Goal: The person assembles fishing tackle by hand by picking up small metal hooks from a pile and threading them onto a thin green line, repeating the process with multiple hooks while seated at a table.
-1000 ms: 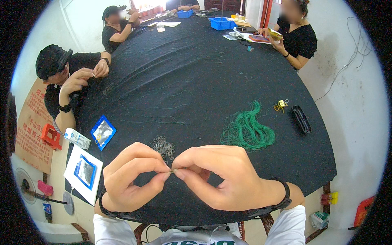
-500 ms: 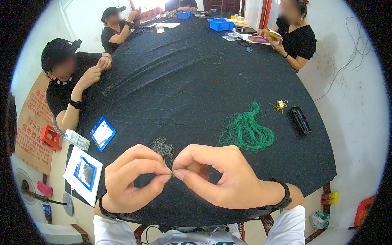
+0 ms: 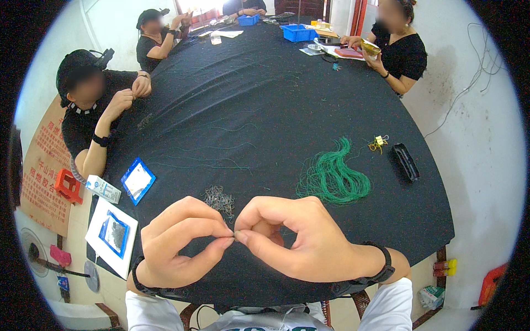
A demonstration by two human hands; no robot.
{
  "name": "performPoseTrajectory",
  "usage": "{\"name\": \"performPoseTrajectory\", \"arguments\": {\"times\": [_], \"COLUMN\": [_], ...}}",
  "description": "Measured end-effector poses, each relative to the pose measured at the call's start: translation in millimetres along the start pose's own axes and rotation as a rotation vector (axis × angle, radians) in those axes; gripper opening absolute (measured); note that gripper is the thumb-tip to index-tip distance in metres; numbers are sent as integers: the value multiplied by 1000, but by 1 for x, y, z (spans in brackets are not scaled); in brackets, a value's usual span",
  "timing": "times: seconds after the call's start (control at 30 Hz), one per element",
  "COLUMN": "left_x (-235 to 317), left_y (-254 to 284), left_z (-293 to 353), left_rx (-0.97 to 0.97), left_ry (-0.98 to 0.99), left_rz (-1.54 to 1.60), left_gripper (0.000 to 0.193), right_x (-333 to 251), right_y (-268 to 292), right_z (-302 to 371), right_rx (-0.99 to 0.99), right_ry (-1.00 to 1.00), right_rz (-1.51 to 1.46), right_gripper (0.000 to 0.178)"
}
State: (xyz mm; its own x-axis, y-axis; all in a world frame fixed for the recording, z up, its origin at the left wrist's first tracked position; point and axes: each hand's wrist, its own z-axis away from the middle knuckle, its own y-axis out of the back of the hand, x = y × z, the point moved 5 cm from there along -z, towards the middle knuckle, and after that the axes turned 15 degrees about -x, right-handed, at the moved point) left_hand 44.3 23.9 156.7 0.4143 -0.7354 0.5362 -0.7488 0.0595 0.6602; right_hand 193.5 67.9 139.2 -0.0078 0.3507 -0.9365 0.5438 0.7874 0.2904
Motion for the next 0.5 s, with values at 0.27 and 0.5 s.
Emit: {"name": "performPoseTrajectory", "arguments": {"times": [0.27,0.5], "left_x": [0,-16], "left_y": [-1,13], "left_z": [-1,2], "left_rx": [21,18], "left_ry": [28,267], "left_rz": [-51,231], "left_gripper": [17,10], "right_x": [-4,-5], "right_y": [3,14], "right_z": [-2,-7], "right_rx": [44,35], "right_ry": [-5,-57], "right_rz": [143,212], "right_gripper": [4,5]}}
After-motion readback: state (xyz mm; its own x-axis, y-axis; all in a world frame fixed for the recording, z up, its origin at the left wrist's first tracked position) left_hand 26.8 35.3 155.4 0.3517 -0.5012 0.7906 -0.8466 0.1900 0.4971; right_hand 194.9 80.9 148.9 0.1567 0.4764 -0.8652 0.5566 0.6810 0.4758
